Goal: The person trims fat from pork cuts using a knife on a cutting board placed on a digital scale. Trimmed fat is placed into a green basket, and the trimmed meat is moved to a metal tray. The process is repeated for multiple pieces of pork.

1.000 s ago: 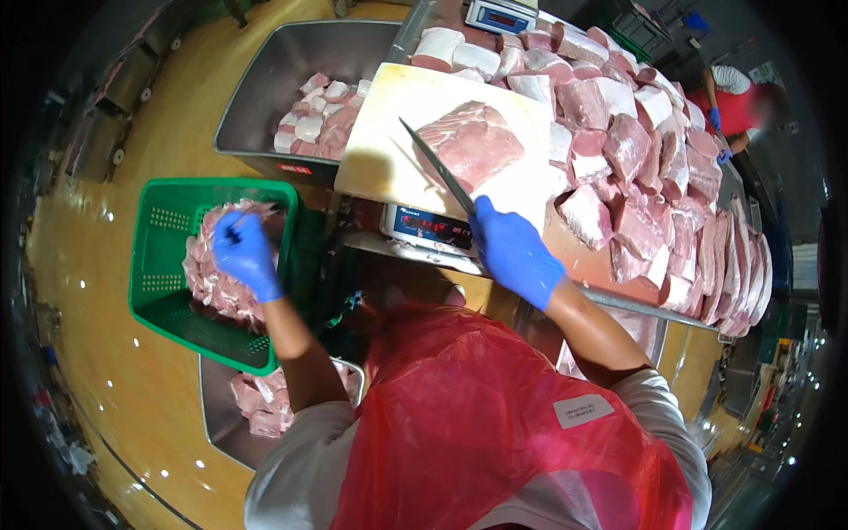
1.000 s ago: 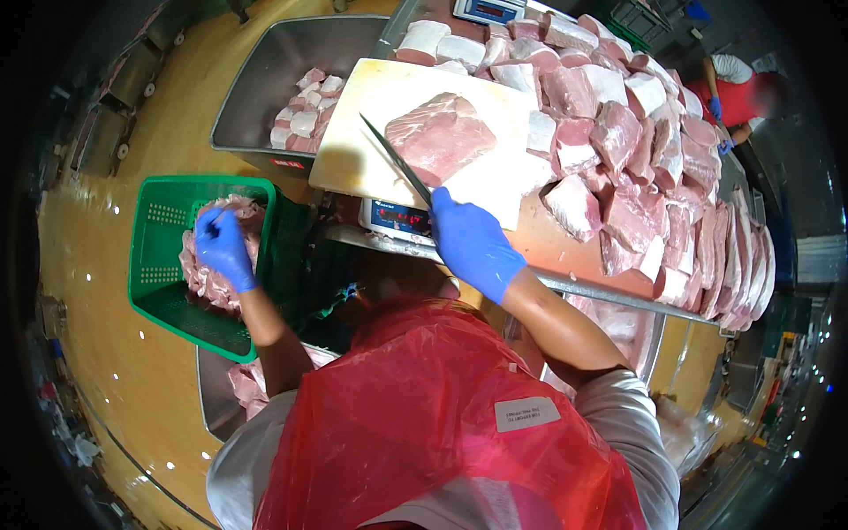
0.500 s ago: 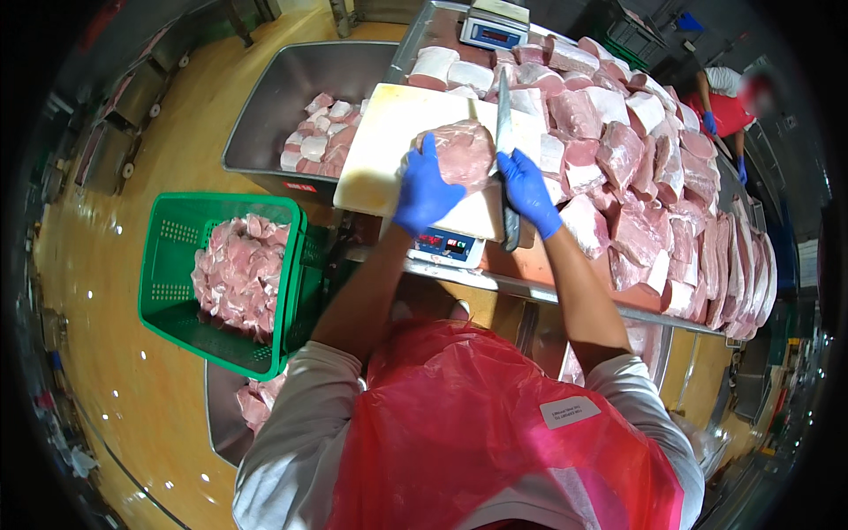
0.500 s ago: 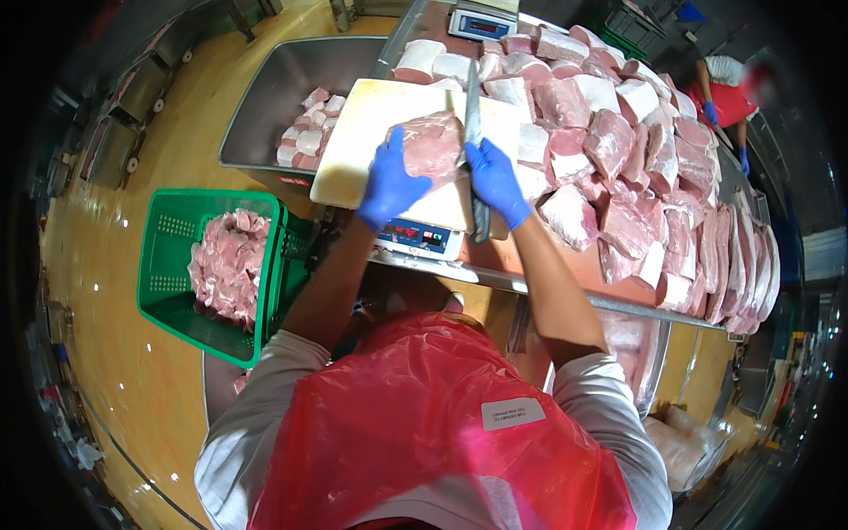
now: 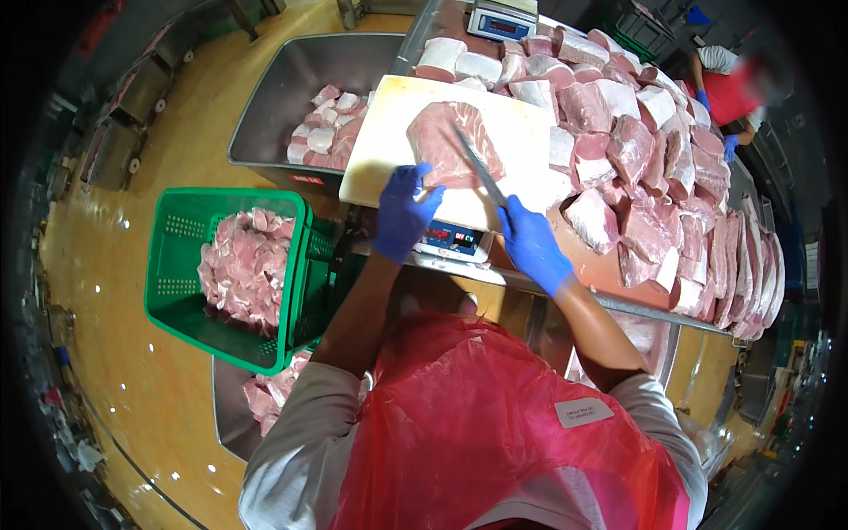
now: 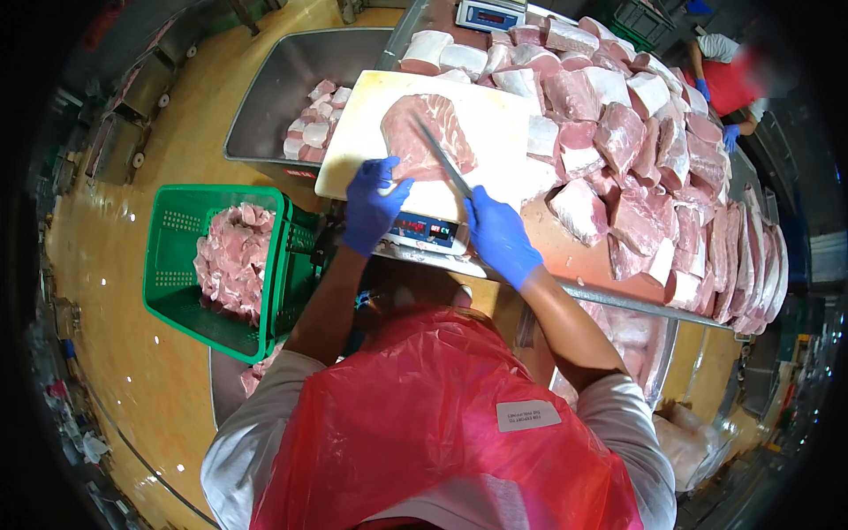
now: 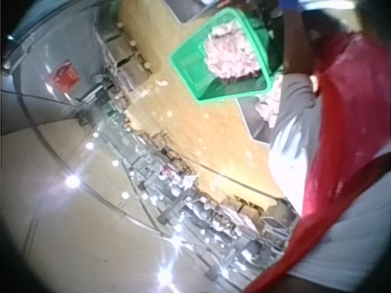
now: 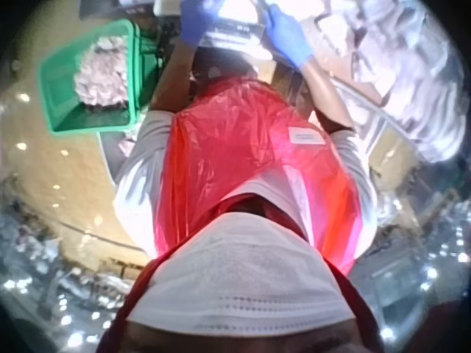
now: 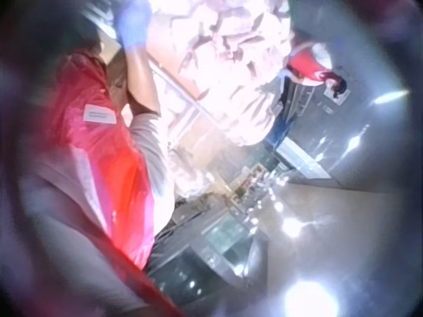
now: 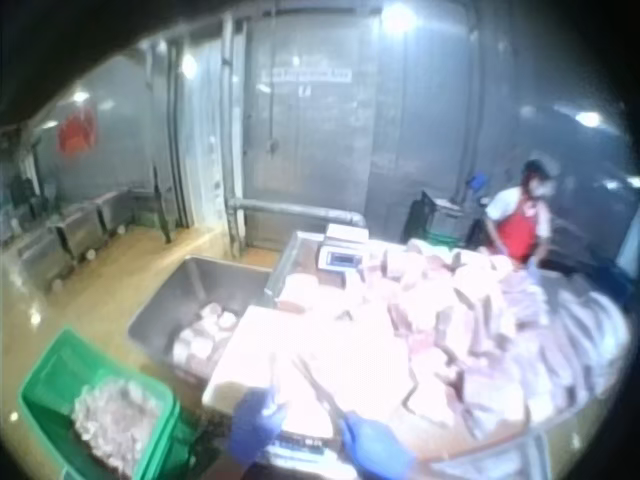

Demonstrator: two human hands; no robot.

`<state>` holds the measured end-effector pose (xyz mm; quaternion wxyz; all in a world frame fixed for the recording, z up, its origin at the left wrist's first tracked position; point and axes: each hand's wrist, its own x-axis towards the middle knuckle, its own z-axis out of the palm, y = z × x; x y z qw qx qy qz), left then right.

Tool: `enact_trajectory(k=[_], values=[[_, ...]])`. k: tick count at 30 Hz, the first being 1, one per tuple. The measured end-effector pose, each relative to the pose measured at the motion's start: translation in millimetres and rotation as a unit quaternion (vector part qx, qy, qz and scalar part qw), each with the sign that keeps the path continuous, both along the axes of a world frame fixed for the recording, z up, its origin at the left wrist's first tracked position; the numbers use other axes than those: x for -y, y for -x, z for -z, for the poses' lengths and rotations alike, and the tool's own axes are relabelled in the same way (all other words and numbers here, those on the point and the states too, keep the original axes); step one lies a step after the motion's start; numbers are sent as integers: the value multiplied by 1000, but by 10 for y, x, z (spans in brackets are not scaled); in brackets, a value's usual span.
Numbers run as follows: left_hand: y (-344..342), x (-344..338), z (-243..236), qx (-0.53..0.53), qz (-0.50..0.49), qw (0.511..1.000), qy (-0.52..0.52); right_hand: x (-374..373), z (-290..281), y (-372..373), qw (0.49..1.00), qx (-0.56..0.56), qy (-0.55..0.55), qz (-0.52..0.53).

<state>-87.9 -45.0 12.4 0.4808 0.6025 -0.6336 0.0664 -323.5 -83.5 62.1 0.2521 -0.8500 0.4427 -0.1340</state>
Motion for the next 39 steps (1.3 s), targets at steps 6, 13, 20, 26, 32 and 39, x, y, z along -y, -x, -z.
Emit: enact_trajectory(k=[6,13,20,26,32,39], values=[[268,25,231,-64,-70,994,46,282,-111,-833,994,-30,80,-71],[235,-5,328,-82,-86,991,54,170,-57,-356,973,-160,82,-143],[-43,-291,79,-208,-129,969,-36,134,-508,746,907,-364,124,-172],[-888,-910,-53,-154,-300,938,75,187,-417,795,983,-126,119,-57],[-1884,-1514,-119,33,-408,910,-66,832,-22,428,976,209,-46,49],[-78,245,-141,-126,-6,983,-131,1352,346,-252,914,331,-233,38]])
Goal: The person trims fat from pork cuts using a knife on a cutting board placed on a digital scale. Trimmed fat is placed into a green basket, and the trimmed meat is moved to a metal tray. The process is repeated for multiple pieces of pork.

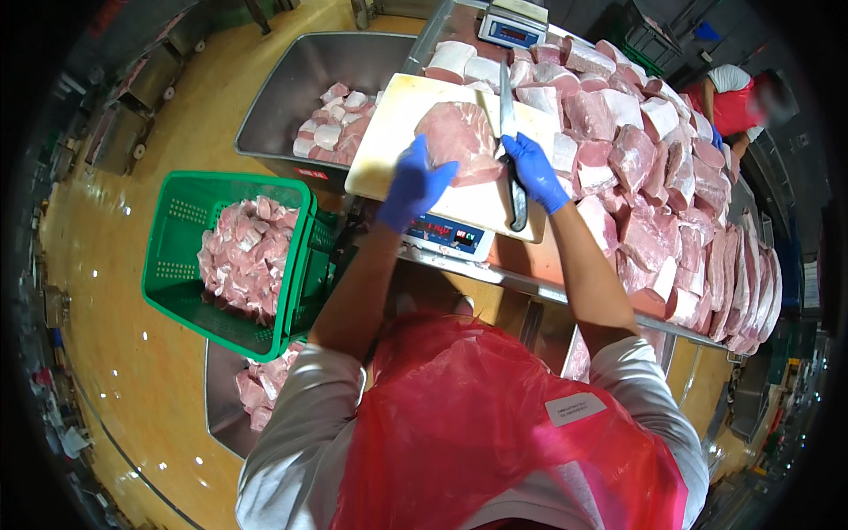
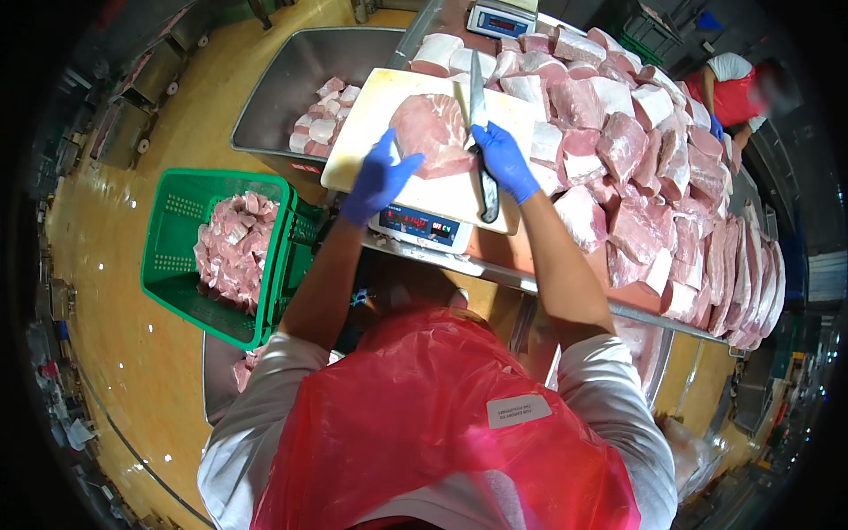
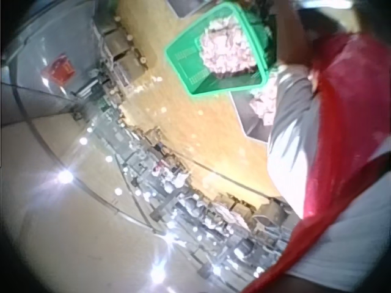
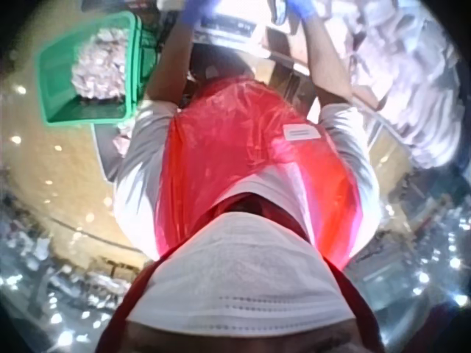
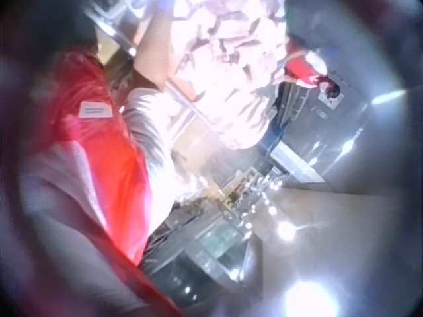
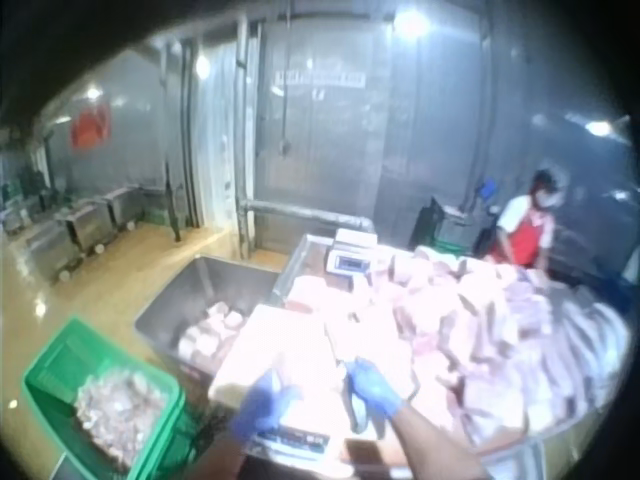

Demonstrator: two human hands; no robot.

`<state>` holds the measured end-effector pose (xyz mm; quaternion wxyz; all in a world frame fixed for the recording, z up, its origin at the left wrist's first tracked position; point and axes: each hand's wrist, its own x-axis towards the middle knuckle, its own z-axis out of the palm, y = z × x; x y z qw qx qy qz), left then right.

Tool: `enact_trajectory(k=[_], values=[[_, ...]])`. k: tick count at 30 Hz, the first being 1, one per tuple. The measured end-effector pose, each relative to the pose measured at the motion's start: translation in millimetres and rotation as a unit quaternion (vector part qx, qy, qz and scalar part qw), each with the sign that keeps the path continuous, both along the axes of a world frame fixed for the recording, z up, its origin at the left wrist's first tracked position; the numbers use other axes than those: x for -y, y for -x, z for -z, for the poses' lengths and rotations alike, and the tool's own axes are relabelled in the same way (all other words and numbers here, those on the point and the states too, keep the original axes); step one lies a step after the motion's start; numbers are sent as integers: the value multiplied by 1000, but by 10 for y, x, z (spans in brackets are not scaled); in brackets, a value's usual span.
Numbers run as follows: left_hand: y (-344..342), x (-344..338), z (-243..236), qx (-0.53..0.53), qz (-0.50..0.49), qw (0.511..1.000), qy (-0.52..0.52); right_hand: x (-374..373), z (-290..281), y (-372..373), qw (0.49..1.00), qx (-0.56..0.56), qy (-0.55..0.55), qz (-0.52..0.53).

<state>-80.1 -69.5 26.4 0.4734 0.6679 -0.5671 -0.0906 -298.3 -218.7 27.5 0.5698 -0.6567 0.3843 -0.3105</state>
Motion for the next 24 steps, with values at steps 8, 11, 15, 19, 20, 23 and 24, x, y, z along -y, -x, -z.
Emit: enact_trajectory(k=[8,11,15,19,20,23,24], values=[[-632,660,-153,-95,188,976,-57,-1246,-140,-88,993,-49,101,-36],[-545,310,-1,53,87,993,62,-1412,-317,91,993,-108,-27,31],[152,-245,42,-26,-40,997,68,-1339,-281,120,914,-338,221,-30],[406,-218,272,9,-116,980,163,-1141,-434,-355,882,-368,279,-98],[394,-212,295,17,-118,979,163,-1122,-530,-477,879,-365,288,-104],[344,-177,320,16,-120,978,167,-1027,-619,-659,856,-379,323,-140],[339,-181,321,7,-117,979,165,-1025,-649,-661,848,-387,329,-153]])
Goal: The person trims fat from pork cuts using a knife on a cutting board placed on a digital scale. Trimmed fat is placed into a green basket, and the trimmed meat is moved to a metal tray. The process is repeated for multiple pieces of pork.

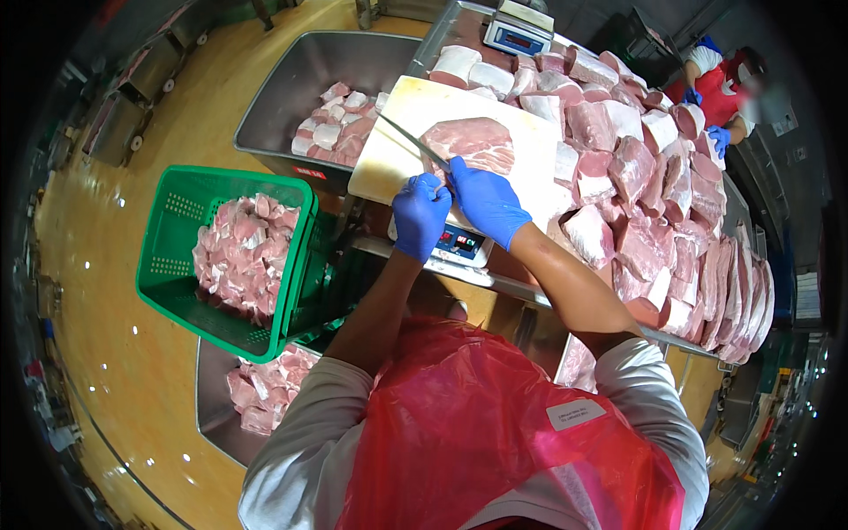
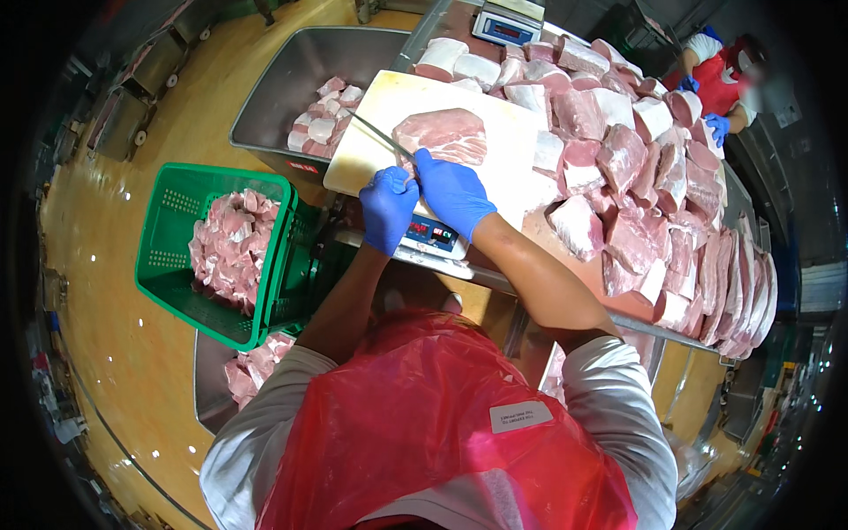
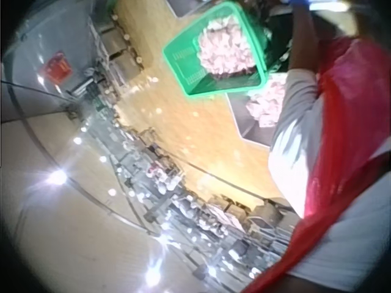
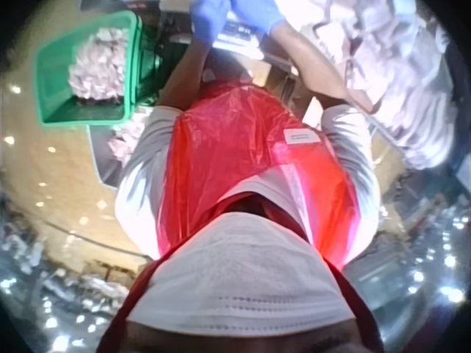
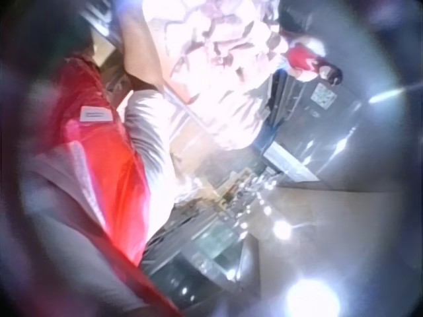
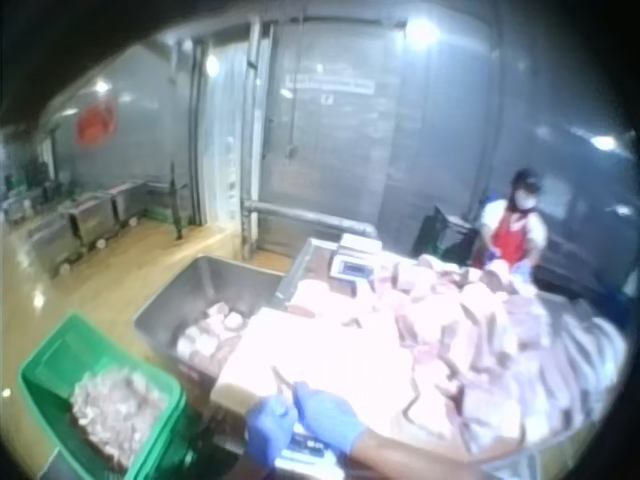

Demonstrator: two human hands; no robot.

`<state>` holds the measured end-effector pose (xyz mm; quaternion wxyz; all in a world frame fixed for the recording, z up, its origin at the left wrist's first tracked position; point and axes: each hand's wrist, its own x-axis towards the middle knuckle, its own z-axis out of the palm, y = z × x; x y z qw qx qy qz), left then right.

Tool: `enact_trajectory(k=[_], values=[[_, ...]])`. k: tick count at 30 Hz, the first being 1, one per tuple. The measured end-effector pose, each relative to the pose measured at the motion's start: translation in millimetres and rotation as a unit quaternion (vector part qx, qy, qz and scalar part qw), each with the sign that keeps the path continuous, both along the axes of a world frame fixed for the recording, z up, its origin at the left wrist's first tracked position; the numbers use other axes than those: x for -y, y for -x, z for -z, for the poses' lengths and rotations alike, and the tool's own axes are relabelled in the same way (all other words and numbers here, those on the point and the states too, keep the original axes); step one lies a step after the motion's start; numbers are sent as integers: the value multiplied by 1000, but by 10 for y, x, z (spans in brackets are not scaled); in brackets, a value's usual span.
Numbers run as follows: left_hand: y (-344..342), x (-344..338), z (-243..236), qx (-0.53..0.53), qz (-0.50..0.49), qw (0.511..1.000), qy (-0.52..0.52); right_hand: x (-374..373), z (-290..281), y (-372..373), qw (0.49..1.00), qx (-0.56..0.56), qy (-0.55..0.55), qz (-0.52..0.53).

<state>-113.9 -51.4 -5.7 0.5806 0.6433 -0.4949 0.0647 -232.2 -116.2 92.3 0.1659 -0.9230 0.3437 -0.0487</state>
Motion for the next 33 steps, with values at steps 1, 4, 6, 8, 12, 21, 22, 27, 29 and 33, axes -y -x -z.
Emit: enact_trajectory(k=[1,4,6,8,12,21,22,27,29,33], values=[[4,-5,1,-11,5,1000,-3,2,-8,7,1000,-14,2,-11],[-23,-3,14,-14,-3,999,-31,13,223,410,996,-71,26,-44],[-26,-35,4,-14,-11,1000,-18,-100,210,841,994,-86,33,-63],[-58,-50,-3,-23,-3,1000,-5,-165,198,1271,985,-169,25,-32],[-392,-259,50,-56,-22,995,-77,-327,-279,1676,954,-295,28,-34],[-222,-212,28,91,79,991,-51,-219,43,327,998,-51,33,-13],[-228,-206,25,101,80,990,-55,-171,63,175,997,-64,30,-14],[-289,-214,89,82,86,993,-22,-131,134,340,991,-128,2,-35],[-432,-271,162,76,60,994,-50,-180,126,787,986,-161,14,-36],[-910,-780,-310,-72,-106,985,-113,-254,-89,1663,971,-239,2,-9]])
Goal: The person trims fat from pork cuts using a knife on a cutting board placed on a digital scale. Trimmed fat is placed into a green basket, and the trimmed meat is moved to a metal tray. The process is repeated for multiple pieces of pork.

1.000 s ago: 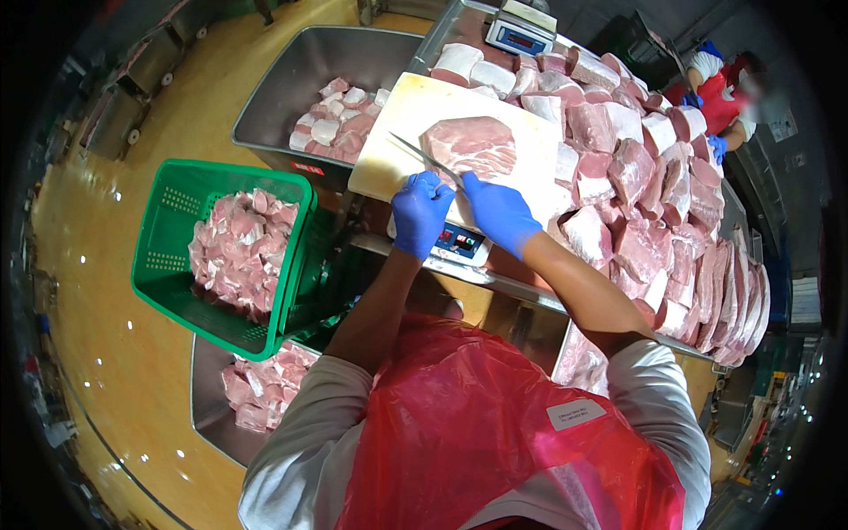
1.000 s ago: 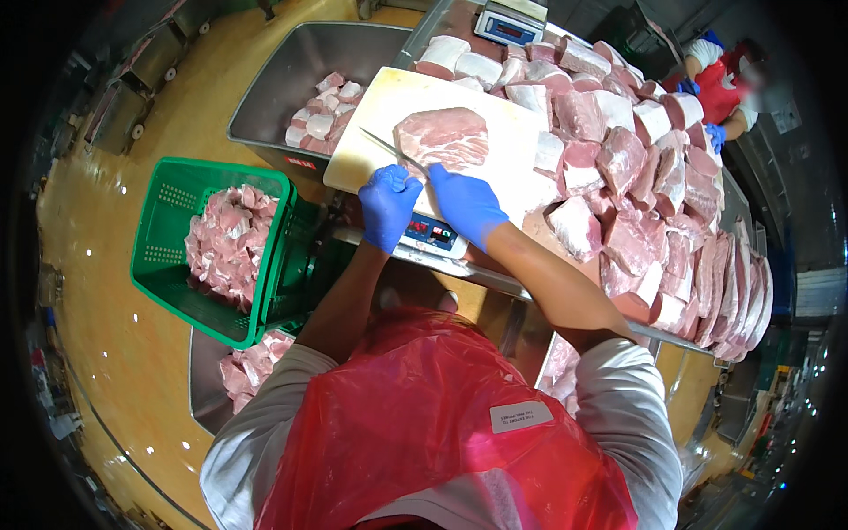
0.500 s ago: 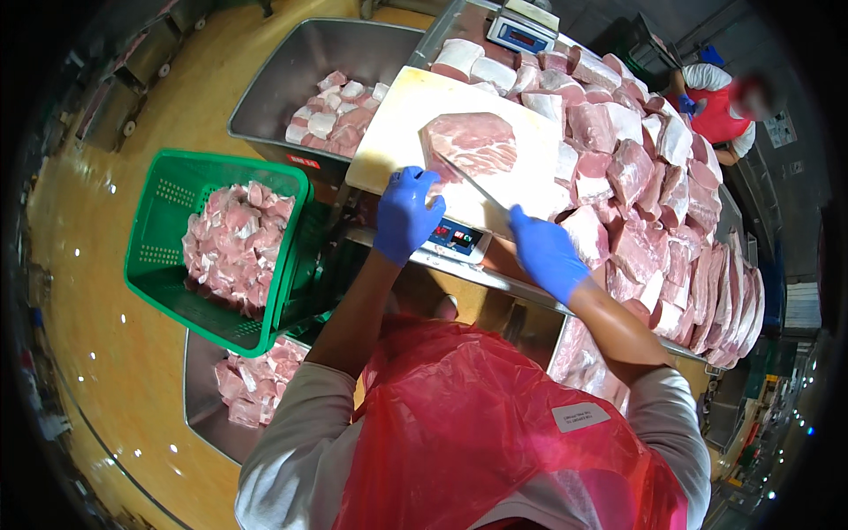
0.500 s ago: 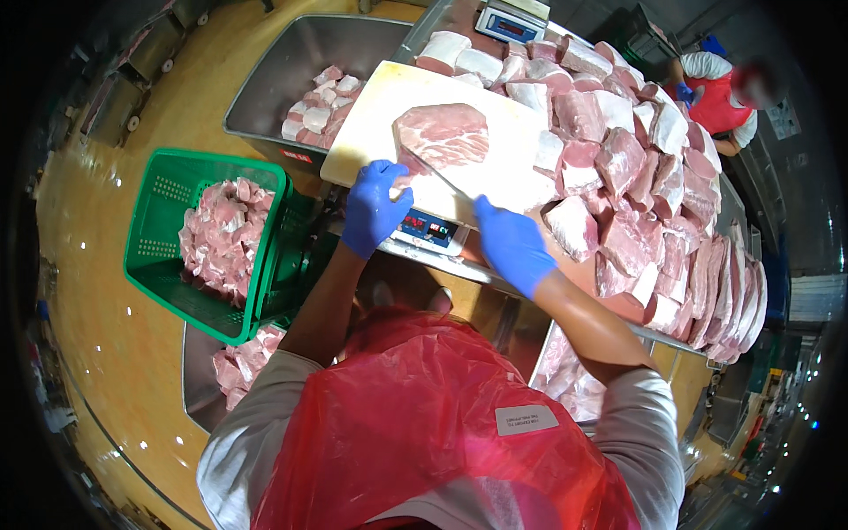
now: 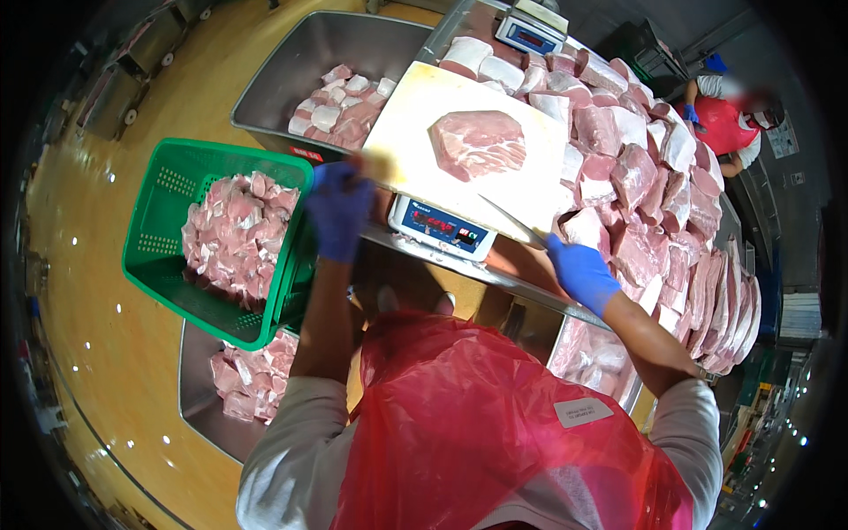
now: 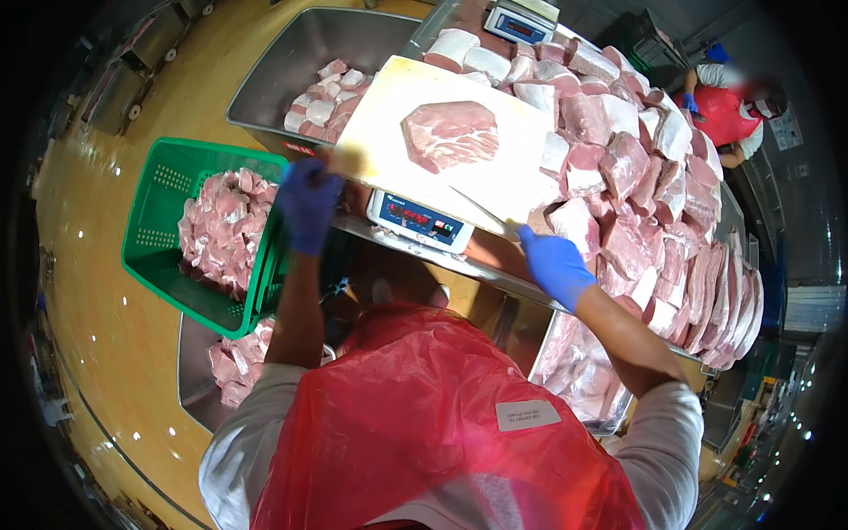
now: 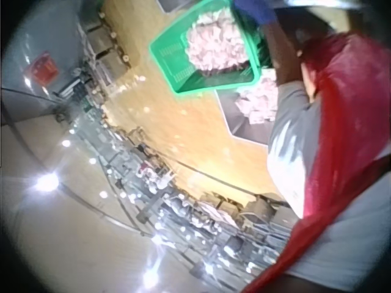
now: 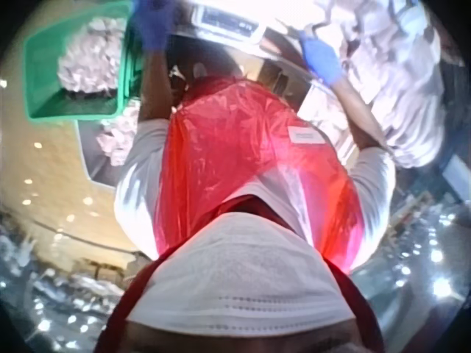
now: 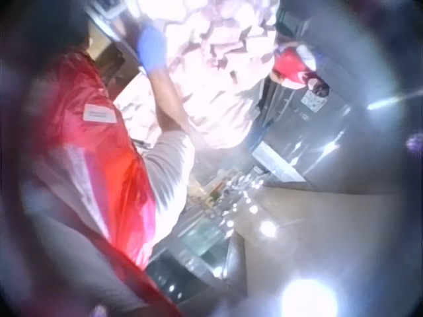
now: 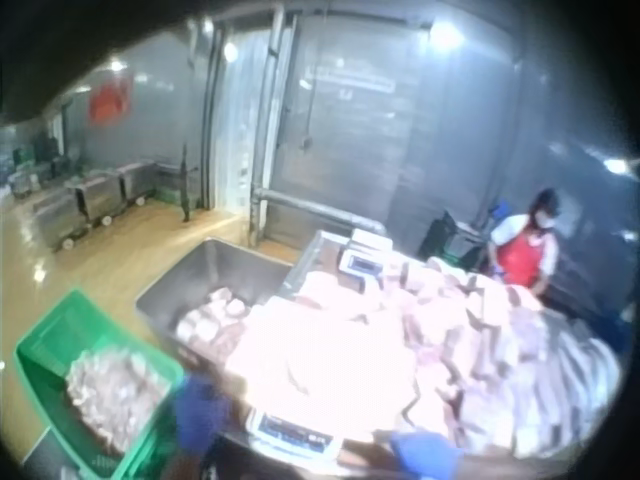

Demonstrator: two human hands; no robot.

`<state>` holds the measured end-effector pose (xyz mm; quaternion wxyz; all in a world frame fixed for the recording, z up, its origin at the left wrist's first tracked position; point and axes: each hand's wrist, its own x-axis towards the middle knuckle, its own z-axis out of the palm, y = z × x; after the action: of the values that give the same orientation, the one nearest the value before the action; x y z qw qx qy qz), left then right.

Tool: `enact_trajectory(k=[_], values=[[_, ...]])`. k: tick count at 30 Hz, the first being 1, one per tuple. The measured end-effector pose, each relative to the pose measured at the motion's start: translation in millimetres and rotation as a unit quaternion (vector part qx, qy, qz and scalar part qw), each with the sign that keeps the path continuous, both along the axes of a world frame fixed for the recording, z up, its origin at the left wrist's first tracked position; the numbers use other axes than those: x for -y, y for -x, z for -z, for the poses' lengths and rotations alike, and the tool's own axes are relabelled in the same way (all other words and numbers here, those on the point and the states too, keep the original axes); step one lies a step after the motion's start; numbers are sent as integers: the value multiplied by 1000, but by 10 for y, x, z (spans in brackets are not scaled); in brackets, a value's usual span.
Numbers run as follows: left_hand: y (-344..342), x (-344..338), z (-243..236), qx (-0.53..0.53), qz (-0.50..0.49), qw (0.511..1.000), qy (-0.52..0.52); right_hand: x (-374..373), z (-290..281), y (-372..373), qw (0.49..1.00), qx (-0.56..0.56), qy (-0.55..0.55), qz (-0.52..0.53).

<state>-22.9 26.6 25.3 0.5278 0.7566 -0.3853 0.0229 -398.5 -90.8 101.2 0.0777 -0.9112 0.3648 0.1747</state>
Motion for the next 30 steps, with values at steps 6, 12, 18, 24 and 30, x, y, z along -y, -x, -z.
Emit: enact_trajectory(k=[6,12,18,24,30], values=[[-1193,-924,-75,251,-187,905,-288,-251,423,312,945,284,2,161],[-538,739,-168,229,233,938,115,-160,134,-777,836,473,-90,266],[426,1335,30,-20,234,970,-61,-66,-3,-953,838,496,-24,228],[782,947,254,-168,195,961,105,-215,543,-949,899,406,-2,162],[751,893,136,-20,101,994,28,-79,289,-1518,929,330,-28,167]])
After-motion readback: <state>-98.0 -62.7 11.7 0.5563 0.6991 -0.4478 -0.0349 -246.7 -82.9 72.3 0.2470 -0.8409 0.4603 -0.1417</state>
